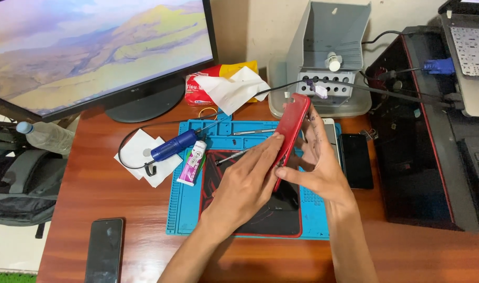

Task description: Disassembling a red smartphone using a prying tool to remove the back cover and access internal components.

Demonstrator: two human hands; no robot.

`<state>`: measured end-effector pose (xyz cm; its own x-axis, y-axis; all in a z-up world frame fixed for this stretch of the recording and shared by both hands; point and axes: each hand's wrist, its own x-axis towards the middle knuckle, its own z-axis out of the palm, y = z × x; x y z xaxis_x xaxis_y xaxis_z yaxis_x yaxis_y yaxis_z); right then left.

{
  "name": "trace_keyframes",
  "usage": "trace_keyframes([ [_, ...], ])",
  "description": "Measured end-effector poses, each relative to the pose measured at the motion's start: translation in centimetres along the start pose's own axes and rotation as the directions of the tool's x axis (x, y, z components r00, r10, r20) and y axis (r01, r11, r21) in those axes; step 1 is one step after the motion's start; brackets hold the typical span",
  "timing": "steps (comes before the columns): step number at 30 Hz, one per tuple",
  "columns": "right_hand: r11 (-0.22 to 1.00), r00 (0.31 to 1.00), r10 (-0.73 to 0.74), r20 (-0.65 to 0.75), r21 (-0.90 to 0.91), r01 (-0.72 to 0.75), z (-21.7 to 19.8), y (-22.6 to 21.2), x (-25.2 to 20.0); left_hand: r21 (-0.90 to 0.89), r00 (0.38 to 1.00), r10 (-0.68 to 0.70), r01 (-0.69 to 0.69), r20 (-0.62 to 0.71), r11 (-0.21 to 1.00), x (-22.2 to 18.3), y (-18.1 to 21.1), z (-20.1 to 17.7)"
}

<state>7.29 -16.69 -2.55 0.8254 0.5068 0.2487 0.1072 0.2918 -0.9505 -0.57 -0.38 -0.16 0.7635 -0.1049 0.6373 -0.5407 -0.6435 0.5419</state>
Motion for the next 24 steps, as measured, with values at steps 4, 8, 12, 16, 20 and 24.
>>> trace_keyframes([
  [4, 1.000, 1.000, 0.008, -0.018, -0.018, -0.008, -0.4, 0.1, 0.0, 0.034, 1.000, 0.019, -0.019, 0.009, 0.999, -0.1, -0.1, 0.4],
  [8, 1.000, 1.000, 0.018, -0.024, -0.022, -0.019, -0.2, -0.1, 0.0, 0.066, 0.999, 0.030, -0.031, 0.015, 0.997, -0.3, -0.1, 0.6],
  [12, 0.999, 0.999, 0.023, -0.031, -0.035, -0.024, -0.2, 0.2, 0.0, 0.066, 1.000, 0.011, -0.012, 0.020, 0.998, -0.3, -0.3, 0.7],
  [16, 0.996, 0.998, 0.046, -0.033, -0.072, -0.049, -0.4, 0.6, -0.3, 0.046, 0.996, -0.061, 0.058, 0.065, 0.997, -0.6, -0.8, 0.6],
  [20, 0.993, 0.998, 0.060, -0.021, -0.102, -0.061, 0.1, -0.3, -0.3, 0.024, 0.995, -0.056, 0.054, 0.085, 0.998, -0.5, -0.5, 0.4],
  [24, 0.995, 0.998, 0.063, -0.028, -0.074, -0.065, -0.6, 0.9, -0.4, 0.049, 0.995, -0.052, 0.048, 0.080, 0.998, -0.7, -0.8, 0.8],
])
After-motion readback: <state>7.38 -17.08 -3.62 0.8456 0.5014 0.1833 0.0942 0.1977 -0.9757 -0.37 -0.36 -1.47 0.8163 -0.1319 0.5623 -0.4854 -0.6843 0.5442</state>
